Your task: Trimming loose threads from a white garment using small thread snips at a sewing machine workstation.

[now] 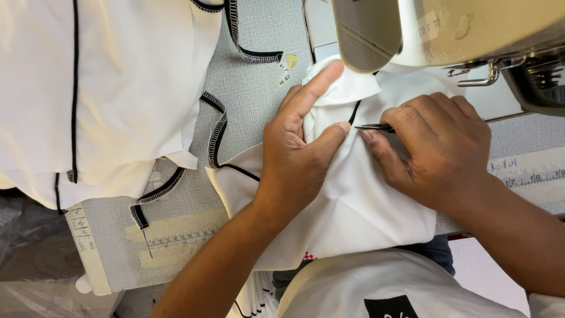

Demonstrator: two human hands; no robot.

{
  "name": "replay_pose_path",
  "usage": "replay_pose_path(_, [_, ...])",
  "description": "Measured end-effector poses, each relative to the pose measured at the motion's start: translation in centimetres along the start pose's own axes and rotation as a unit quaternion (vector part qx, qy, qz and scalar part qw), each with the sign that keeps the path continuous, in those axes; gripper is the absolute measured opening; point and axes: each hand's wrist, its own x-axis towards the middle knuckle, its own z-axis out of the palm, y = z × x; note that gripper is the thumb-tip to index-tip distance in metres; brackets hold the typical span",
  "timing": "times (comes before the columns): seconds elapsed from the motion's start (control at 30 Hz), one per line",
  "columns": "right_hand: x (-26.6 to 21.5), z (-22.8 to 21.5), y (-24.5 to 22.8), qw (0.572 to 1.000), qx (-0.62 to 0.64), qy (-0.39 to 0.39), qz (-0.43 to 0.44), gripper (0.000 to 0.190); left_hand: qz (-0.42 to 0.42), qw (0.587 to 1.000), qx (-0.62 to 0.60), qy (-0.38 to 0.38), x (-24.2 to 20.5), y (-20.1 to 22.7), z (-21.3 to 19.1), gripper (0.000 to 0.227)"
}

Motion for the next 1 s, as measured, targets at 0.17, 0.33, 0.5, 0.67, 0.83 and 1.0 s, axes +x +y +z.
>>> replay_pose_path(0.17, [0.1,0.0,0.0,1.0,0.002,-0.003,-0.003,0.028,0.002,1.0,-0.003,0.004,0.0,-0.1,0.1,0.059])
replay_pose_path(0.33, [0.0,0.0,0.0,1.0,-0.003,0.001,-0.015,0.027,-0.005,1.0,-0.007,0.008,0.0,-0.1,0.1,0.059])
replay_pose_path(0.5, [0.0,0.1,0.1,1.0,-0.014,0.001,-0.026,0.024,-0.004,1.0,0.003,0.012,-0.1,-0.1,0.1,0.06])
replay_pose_path(0.67, [0.2,0.0,-0.1,0.999,-0.025,-0.003,-0.025,0.032,0.006,0.999,0.028,0.025,-0.3,-0.3,0.3,0.06])
replay_pose_path(0.83, [0.1,0.2,-0.2,0.999,-0.036,-0.005,-0.022,0.034,0.026,0.999,0.036,0.026,-0.4,-0.6,0.5,0.059])
replay_pose_path(1.0, [0.2,0.1,-0.2,1.0,-0.002,0.0,-0.028,0.026,0.011,1.0,-0.001,0.006,-0.1,-0.9,0.4,0.059])
